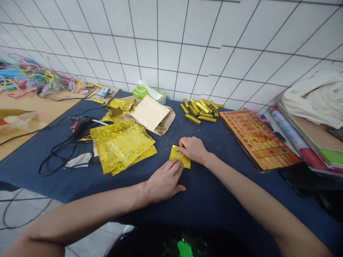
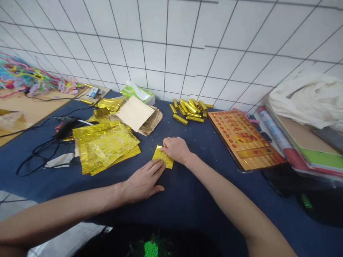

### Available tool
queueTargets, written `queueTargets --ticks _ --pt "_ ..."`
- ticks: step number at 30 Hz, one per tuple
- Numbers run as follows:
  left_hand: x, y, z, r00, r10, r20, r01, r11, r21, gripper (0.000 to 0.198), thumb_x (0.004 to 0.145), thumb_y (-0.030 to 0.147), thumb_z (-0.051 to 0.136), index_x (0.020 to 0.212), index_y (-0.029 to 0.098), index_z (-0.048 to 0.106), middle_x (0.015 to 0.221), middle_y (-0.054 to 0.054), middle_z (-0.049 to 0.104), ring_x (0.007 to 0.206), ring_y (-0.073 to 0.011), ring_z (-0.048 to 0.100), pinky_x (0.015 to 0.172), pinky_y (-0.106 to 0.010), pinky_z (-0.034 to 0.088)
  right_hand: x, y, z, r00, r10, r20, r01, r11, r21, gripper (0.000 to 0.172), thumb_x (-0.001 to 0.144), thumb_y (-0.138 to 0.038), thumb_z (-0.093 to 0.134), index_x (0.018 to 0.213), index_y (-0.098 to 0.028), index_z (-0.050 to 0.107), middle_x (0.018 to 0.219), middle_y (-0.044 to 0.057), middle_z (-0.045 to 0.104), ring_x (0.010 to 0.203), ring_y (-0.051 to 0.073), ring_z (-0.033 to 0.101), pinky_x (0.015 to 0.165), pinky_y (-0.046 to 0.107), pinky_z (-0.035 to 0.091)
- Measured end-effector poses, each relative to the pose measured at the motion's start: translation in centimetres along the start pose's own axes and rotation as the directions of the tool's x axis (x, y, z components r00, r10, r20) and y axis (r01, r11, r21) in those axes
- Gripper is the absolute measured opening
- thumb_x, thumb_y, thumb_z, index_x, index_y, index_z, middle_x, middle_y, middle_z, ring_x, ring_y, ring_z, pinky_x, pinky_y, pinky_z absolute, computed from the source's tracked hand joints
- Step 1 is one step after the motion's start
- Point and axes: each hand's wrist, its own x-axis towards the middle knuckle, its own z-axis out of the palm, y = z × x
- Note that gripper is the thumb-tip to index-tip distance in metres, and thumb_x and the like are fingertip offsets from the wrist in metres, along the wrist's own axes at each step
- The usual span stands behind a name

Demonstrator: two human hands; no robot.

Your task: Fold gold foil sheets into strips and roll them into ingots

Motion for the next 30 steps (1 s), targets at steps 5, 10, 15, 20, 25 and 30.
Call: queueTargets --ticks 5,10,15,20,25,30 --pt "-0.1 0.2 -0.2 0.999 -0.036 0.010 0.036 0.999 -0.013 0.060 0.079 0.052 0.051 0.119 0.007 0.045 0.115 -0.014 0.052 0.109 -0.0256 0.047 0.098 -0.035 0.036 -0.1 0.6 0.3 0.995 0.070 -0.076 -0.072 0.997 -0.030 0.039 0.084 -0.055 0.040 0.079 -0.018 0.051 0.077 0.003 0.064 0.073 0.018 0.059 0.063 0.029 0.031" --pt "-0.5 0.8 0.0 1.000 -0.026 0.003 0.025 0.998 0.062 0.066 0.079 0.056 0.047 0.121 0.005 0.044 0.116 -0.016 0.052 0.110 -0.0281 0.046 0.098 -0.037 0.034 -0.3 0.4 0.3 0.997 0.037 -0.066 -0.042 0.996 -0.074 0.039 0.086 -0.054 0.037 0.080 -0.018 0.051 0.080 0.004 0.064 0.075 0.019 0.059 0.064 0.030 0.030" --pt "-0.6 1.0 0.2 0.999 -0.039 0.000 0.039 0.997 0.067 0.067 0.077 0.059 0.047 0.121 0.008 0.044 0.117 -0.015 0.052 0.111 -0.0273 0.046 0.098 -0.037 0.034 0.0 0.4 -0.1 0.997 0.067 -0.048 -0.069 0.997 -0.041 0.038 0.085 -0.054 0.041 0.083 -0.018 0.053 0.081 0.005 0.064 0.076 0.019 0.059 0.065 0.030 0.032" --pt "-0.4 1.1 -0.7 0.999 -0.036 -0.025 0.037 0.999 0.017 0.063 0.076 0.058 0.049 0.117 0.010 0.047 0.110 -0.014 0.053 0.107 -0.0269 0.047 0.098 -0.039 0.033 -1.3 0.2 -2.4 0.981 0.182 -0.067 -0.167 0.969 0.180 0.024 0.082 -0.043 0.051 0.079 -0.020 0.056 0.073 -0.001 0.062 0.065 0.014 0.055 0.059 0.025 0.034" --pt "0.2 0.1 -1.6 1.000 -0.015 0.020 0.017 0.998 -0.061 0.044 0.080 0.045 0.053 0.109 0.012 0.053 0.100 -0.010 0.056 0.099 -0.0243 0.050 0.090 -0.035 0.040 -5.9 -1.6 -3.1 0.963 -0.264 -0.047 0.266 0.962 0.053 0.016 0.085 -0.026 0.049 0.080 -0.018 0.062 0.082 0.006 0.064 0.080 0.018 0.054 0.070 0.031 0.039" --pt "1.4 -2.5 -2.4 0.998 0.047 0.031 -0.038 0.966 -0.255 0.025 0.081 0.014 0.048 0.105 0.018 0.054 0.101 -0.005 0.057 0.101 -0.0176 0.050 0.094 -0.030 0.038 -7.6 -2.3 -1.8 0.967 -0.254 -0.029 0.254 0.967 0.007 0.016 0.084 -0.024 0.051 0.093 -0.017 0.062 0.092 0.008 0.063 0.088 0.021 0.055 0.076 0.034 0.042"
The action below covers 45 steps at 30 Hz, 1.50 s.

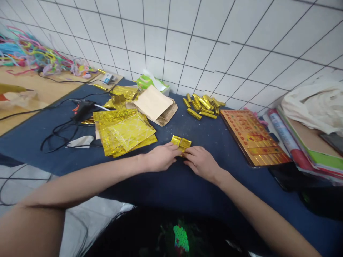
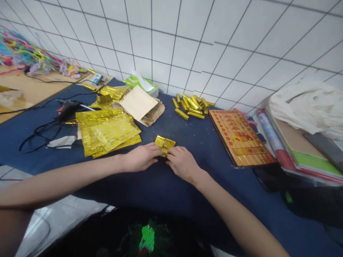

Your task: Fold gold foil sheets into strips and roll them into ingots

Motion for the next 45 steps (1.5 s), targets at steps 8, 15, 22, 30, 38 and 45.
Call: queueTargets --ticks 8,15,22,30,38,45 --pt "0.9 -1.4 0.0 0.994 -0.092 -0.053 0.091 0.996 -0.022 0.008 0.080 0.013 0.051 0.083 0.015 0.059 0.090 -0.006 0.054 0.091 -0.0177 0.049 0.084 -0.029 0.042 1.2 0.2 0.1 1.000 -0.011 -0.002 0.011 0.999 -0.046 0.015 0.085 -0.021 0.048 0.081 -0.018 0.062 0.083 0.005 0.062 0.079 0.019 0.054 0.072 0.033 0.041" --pt "0.8 -1.5 -0.3 0.998 -0.057 -0.027 0.059 0.994 0.087 0.008 0.080 0.019 0.056 0.084 0.016 0.063 0.085 -0.005 0.057 0.085 -0.0174 0.052 0.081 -0.031 0.042 1.3 0.2 1.1 0.990 0.093 -0.106 -0.084 0.993 0.085 0.017 0.085 -0.017 0.046 0.079 -0.016 0.061 0.078 0.007 0.061 0.074 0.019 0.053 0.068 0.031 0.040" --pt "1.1 -1.9 0.1 0.996 -0.055 -0.071 0.058 0.998 0.040 0.016 0.081 0.011 0.051 0.087 0.017 0.064 0.088 -0.005 0.062 0.088 -0.0171 0.055 0.083 -0.031 0.043 1.2 0.4 1.1 0.969 0.235 -0.073 -0.211 0.947 0.242 0.012 0.083 -0.016 0.048 0.078 -0.018 0.059 0.081 0.005 0.065 0.078 0.019 0.056 0.075 0.033 0.040" --pt "1.2 -2.1 0.2 0.969 -0.228 -0.092 0.218 0.970 -0.111 0.013 0.078 0.011 0.054 0.078 0.017 0.065 0.079 -0.002 0.063 0.082 -0.0157 0.057 0.079 -0.027 0.044 1.6 0.7 0.9 0.953 0.303 0.013 -0.292 0.906 0.307 0.010 0.081 -0.015 0.051 0.078 -0.019 0.060 0.083 0.003 0.067 0.079 0.018 0.058 0.078 0.033 0.039" --pt "1.5 -1.9 -0.1 0.937 -0.348 -0.006 0.346 0.933 -0.095 0.016 0.079 0.014 0.050 0.083 0.020 0.064 0.083 -0.002 0.064 0.082 -0.0170 0.059 0.073 -0.025 0.045 2.3 1.0 0.4 0.922 0.367 0.120 -0.386 0.871 0.304 0.011 0.079 -0.014 0.051 0.075 -0.020 0.060 0.073 0.000 0.065 0.070 0.015 0.056 0.072 0.029 0.039" --pt "1.9 -1.6 -0.5 0.904 -0.426 0.032 0.420 0.900 0.117 0.014 0.082 0.024 0.046 0.081 0.019 0.058 0.084 -0.004 0.064 0.078 -0.0191 0.061 0.064 -0.026 0.045 2.6 0.6 0.1 0.917 0.375 0.136 -0.399 0.880 0.259 0.011 0.077 -0.011 0.050 0.075 -0.019 0.057 0.066 -0.001 0.061 0.062 0.014 0.053 0.060 0.025 0.036"
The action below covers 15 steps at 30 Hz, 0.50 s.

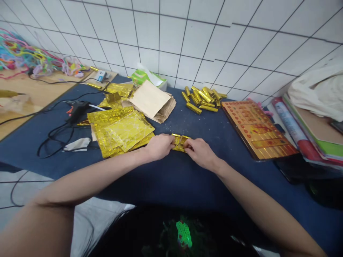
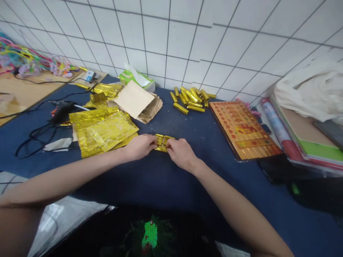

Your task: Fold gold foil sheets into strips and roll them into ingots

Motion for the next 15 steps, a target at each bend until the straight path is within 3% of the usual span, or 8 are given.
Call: queueTargets --ticks 6,10,15 --pt "-0.1 0.5 0.1 0.999 0.007 -0.041 0.000 0.985 0.171 0.016 0.084 0.027 0.047 0.092 0.015 0.055 0.082 -0.006 0.062 0.079 -0.0212 0.060 0.067 -0.030 0.046 -0.4 -0.4 0.6 0.994 -0.102 -0.026 0.096 0.981 -0.170 0.013 0.081 -0.009 0.045 0.078 -0.016 0.056 0.079 0.004 0.064 0.071 0.015 0.056 0.073 0.029 0.037" --pt "-0.5 0.6 0.5 0.993 0.062 -0.097 -0.038 0.972 0.231 0.017 0.085 0.025 0.047 0.097 0.015 0.053 0.085 -0.007 0.059 0.083 -0.0203 0.057 0.072 -0.030 0.045 -1.2 -0.5 1.2 0.988 -0.123 -0.093 0.088 0.944 -0.317 0.015 0.085 -0.013 0.043 0.082 -0.016 0.057 0.081 0.007 0.062 0.073 0.017 0.056 0.071 0.030 0.036" --pt "-1.1 -0.1 1.0 0.940 0.319 -0.123 -0.271 0.914 0.302 0.017 0.087 0.014 0.040 0.095 0.016 0.054 0.089 -0.008 0.054 0.086 -0.0204 0.051 0.074 -0.032 0.043 -1.8 0.0 1.4 0.972 -0.177 -0.154 0.105 0.915 -0.389 0.018 0.087 -0.019 0.043 0.077 -0.015 0.059 0.078 0.007 0.059 0.071 0.017 0.054 0.064 0.030 0.034"
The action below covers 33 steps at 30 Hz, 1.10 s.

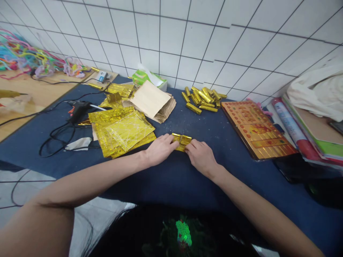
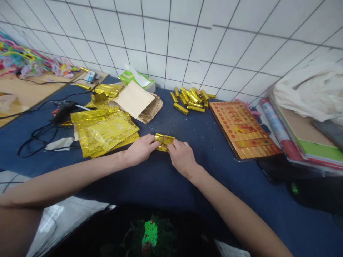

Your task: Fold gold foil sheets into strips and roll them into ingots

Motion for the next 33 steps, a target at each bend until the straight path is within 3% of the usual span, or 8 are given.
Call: queueTargets --ticks 2,5,12,19,23,27,33 --pt "-0.4 -0.3 0.1 0.994 0.108 0.000 -0.108 0.994 0.006 0.018 0.086 0.011 0.039 0.093 0.015 0.056 0.089 -0.008 0.054 0.086 -0.0202 0.050 0.075 -0.032 0.042 -0.1 0.3 -0.3 0.998 -0.062 0.022 0.061 0.998 0.016 0.018 0.086 -0.019 0.044 0.077 -0.015 0.060 0.079 0.008 0.059 0.071 0.018 0.053 0.065 0.031 0.034" --pt "-1.0 -0.6 0.1 0.985 0.175 0.004 -0.175 0.984 0.018 0.017 0.085 0.012 0.041 0.091 0.014 0.057 0.090 -0.009 0.054 0.086 -0.0204 0.049 0.075 -0.033 0.042 -0.2 0.6 -0.8 0.990 -0.131 0.047 0.129 0.991 0.033 0.016 0.085 -0.024 0.049 0.078 -0.016 0.061 0.080 0.008 0.059 0.076 0.020 0.051 0.065 0.032 0.035" --pt "-0.8 -0.5 -0.5 0.974 0.223 0.041 -0.224 0.973 0.050 0.015 0.083 0.011 0.043 0.089 0.012 0.056 0.092 -0.009 0.054 0.088 -0.0206 0.049 0.077 -0.032 0.043 0.1 1.1 -1.2 0.965 -0.263 -0.011 0.263 0.960 0.092 0.018 0.084 -0.014 0.044 0.080 -0.015 0.062 0.087 0.009 0.061 0.086 0.020 0.053 0.084 0.037 0.038" --pt "-0.4 -0.3 -0.9 0.969 0.241 0.058 -0.243 0.969 0.040 0.016 0.078 0.006 0.044 0.090 0.012 0.054 0.091 -0.009 0.055 0.089 -0.0204 0.050 0.081 -0.030 0.043 0.7 0.8 -0.8 0.954 -0.299 0.002 0.298 0.954 0.037 0.021 0.082 -0.009 0.041 0.085 -0.012 0.062 0.081 0.010 0.062 0.079 0.021 0.055 0.078 0.036 0.043" --pt "-0.1 -0.3 -0.5 0.969 0.246 -0.009 -0.246 0.969 0.006 0.021 0.078 0.004 0.044 0.095 0.011 0.053 0.091 -0.009 0.057 0.090 -0.0205 0.052 0.084 -0.032 0.043 0.8 0.7 -0.2 0.972 -0.230 -0.054 0.234 0.969 0.085 0.024 0.082 -0.009 0.039 0.085 -0.013 0.063 0.081 0.011 0.063 0.078 0.020 0.056 0.075 0.034 0.045" --pt "0.4 -0.6 -0.2 0.990 0.137 -0.043 -0.142 0.978 -0.153 0.025 0.080 0.007 0.044 0.103 0.011 0.052 0.096 -0.009 0.060 0.095 -0.0194 0.055 0.087 -0.032 0.043 1.1 1.3 0.0 0.995 -0.059 -0.081 0.079 0.961 0.265 0.029 0.083 -0.010 0.039 0.100 -0.015 0.061 0.090 0.009 0.067 0.081 0.019 0.059 0.074 0.032 0.047" --pt "2.0 -1.9 -0.4 0.995 -0.092 0.028 0.094 0.878 -0.469 0.021 0.078 0.009 0.049 0.093 0.017 0.061 0.091 -0.003 0.066 0.088 -0.0157 0.060 0.079 -0.026 0.044 2.6 2.5 -0.3 0.988 0.127 0.091 -0.156 0.838 0.524 0.025 0.080 -0.013 0.043 0.089 -0.019 0.065 0.087 0.004 0.069 0.078 0.016 0.062 0.074 0.029 0.046"
